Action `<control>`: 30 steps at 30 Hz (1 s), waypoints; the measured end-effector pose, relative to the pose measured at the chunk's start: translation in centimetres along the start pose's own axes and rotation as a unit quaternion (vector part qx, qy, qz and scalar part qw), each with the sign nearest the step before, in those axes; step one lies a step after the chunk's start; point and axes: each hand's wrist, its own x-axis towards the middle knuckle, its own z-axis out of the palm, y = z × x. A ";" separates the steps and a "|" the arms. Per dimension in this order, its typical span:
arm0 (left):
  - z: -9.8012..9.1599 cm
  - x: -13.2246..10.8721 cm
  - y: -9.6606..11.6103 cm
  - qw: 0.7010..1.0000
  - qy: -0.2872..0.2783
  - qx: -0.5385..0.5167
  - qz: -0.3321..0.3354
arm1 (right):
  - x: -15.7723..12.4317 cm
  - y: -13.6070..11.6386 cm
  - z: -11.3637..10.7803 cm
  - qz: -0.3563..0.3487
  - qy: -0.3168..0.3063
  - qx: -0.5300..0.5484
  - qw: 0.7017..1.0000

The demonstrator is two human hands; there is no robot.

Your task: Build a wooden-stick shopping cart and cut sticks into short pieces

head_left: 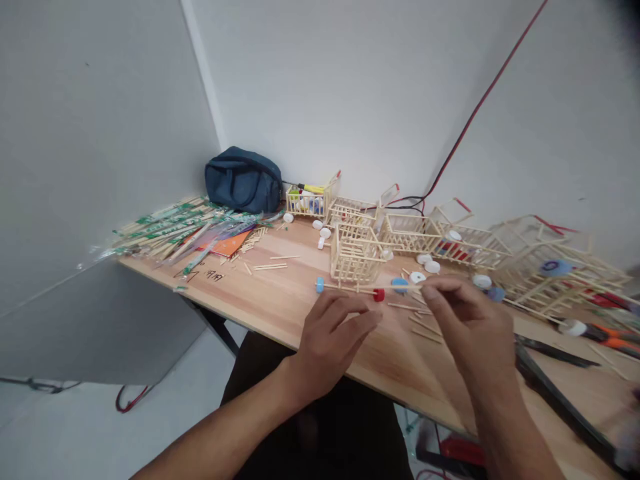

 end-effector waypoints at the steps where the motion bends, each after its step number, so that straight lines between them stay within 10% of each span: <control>1: 0.1 -0.3 0.1 1.000 0.001 0.010 0.010 | -0.8 -0.1 0.1 -0.007 -0.017 -0.019 1.000; 7: -1.0 -1.0 -1.0 0.998 -0.005 0.057 -0.001 | -3.7 0.1 1.6 0.020 -0.067 -0.053 0.996; 13: -7.9 1.1 -10.9 0.971 -0.027 0.186 -0.149 | -4.2 1.2 2.7 0.120 -0.086 -0.016 0.989; 18: -10.0 2.5 -16.9 0.896 -0.261 0.229 -0.276 | -4.3 0.7 3.9 0.127 -0.139 -0.019 0.982; 25: -9.2 2.6 -17.3 0.900 -0.272 0.224 -0.256 | -4.2 -1.8 8.2 0.123 -0.160 -0.046 0.978; 30: -10.5 3.0 -14.2 0.939 -0.166 0.178 -0.242 | -3.9 -2.6 9.5 0.108 -0.154 -0.137 0.973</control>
